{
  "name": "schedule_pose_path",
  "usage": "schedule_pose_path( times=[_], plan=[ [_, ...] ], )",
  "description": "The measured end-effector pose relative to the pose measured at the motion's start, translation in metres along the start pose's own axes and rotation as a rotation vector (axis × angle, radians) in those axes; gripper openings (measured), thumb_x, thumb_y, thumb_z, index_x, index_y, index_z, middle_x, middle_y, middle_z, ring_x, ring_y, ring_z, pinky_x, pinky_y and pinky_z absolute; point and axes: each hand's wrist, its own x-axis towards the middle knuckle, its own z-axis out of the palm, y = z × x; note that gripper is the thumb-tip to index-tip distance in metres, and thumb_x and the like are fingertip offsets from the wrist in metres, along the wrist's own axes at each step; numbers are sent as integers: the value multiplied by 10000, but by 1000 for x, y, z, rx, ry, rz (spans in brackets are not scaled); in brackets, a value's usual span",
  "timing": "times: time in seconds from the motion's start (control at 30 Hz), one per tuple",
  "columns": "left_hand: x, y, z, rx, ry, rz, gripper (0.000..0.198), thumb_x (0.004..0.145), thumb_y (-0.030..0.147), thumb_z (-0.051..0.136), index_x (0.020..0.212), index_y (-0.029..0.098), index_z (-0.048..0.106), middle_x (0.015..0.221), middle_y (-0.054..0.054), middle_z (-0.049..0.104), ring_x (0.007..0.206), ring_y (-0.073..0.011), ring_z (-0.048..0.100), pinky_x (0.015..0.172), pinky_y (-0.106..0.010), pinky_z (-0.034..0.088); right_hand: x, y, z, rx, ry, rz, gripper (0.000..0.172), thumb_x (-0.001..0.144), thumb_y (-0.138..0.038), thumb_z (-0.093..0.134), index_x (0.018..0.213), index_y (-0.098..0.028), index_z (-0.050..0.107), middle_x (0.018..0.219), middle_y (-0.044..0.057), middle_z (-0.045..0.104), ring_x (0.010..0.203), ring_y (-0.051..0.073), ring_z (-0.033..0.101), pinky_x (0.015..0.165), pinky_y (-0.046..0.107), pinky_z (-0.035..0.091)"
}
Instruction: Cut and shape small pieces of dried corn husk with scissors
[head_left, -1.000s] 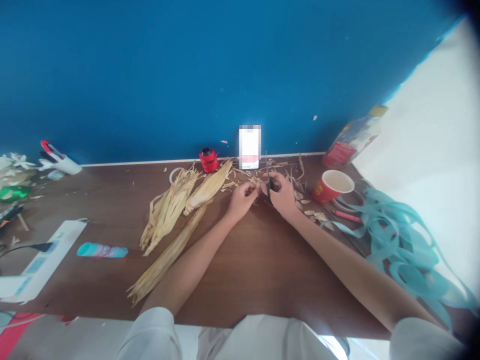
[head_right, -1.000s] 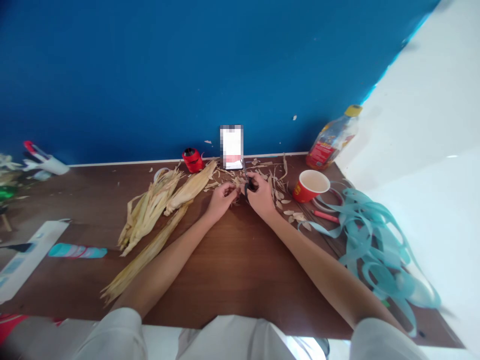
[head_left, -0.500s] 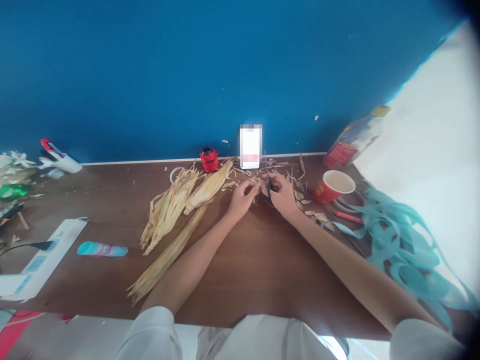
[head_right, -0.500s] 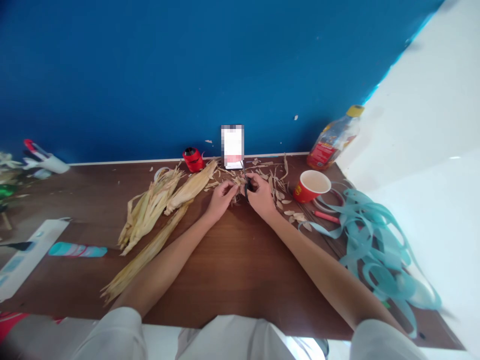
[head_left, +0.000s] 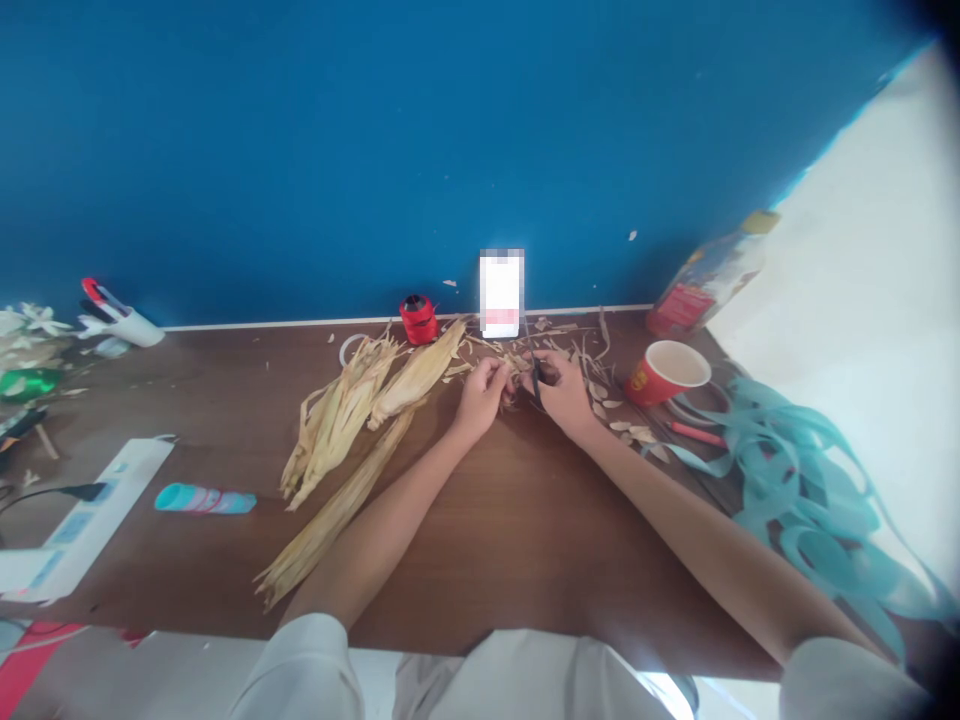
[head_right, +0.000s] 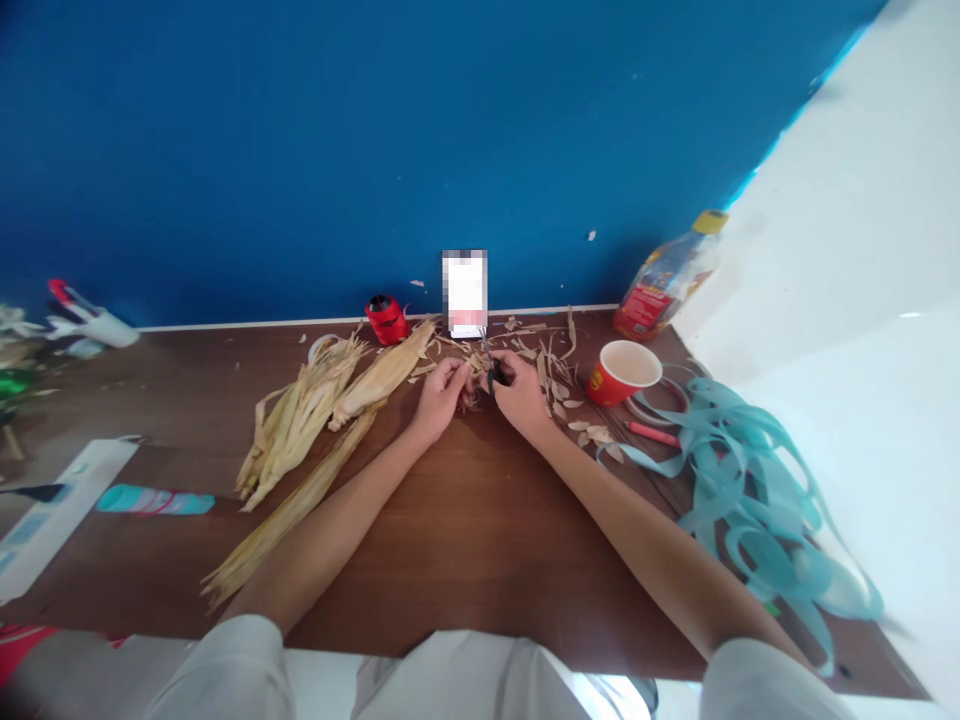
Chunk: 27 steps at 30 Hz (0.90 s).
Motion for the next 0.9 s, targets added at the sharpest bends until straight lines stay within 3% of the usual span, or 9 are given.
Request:
schedule_pose_path(
  times=[0.33, 0.53, 0.9],
  plan=[
    [5, -4, -4, -122, 217, 4, 282, 892, 477, 486, 888, 197, 454, 725, 13, 565, 560, -77, 519, 530, -202, 414, -16, -14, 1, -522, -74, -90, 328, 708, -214, 545, 994, -210, 705, 803, 18, 707, 735, 198, 635, 683, 284, 466],
    [5, -7, -3, -135, 213, -52, 285, 906, 481, 449, 854, 203, 420, 722, 10, 570, 575, -95, 539, 543, -218, 416, -18, -14, 2, -637, -129, -121, 400, 697, -170, 536, 1053, -254, 696, 901, 18, 733, 809, 225, 665, 728, 298, 486],
    [3, -9, -2, -84, 190, -15, 254, 925, 444, 440, 855, 201, 444, 679, 20, 512, 616, -101, 523, 612, -229, 436, -19, -12, 3, -818, -141, -118, 396, 726, -208, 559, 1091, -288, 689, 952, 22, 741, 860, 250, 682, 720, 296, 478]
  ],
)
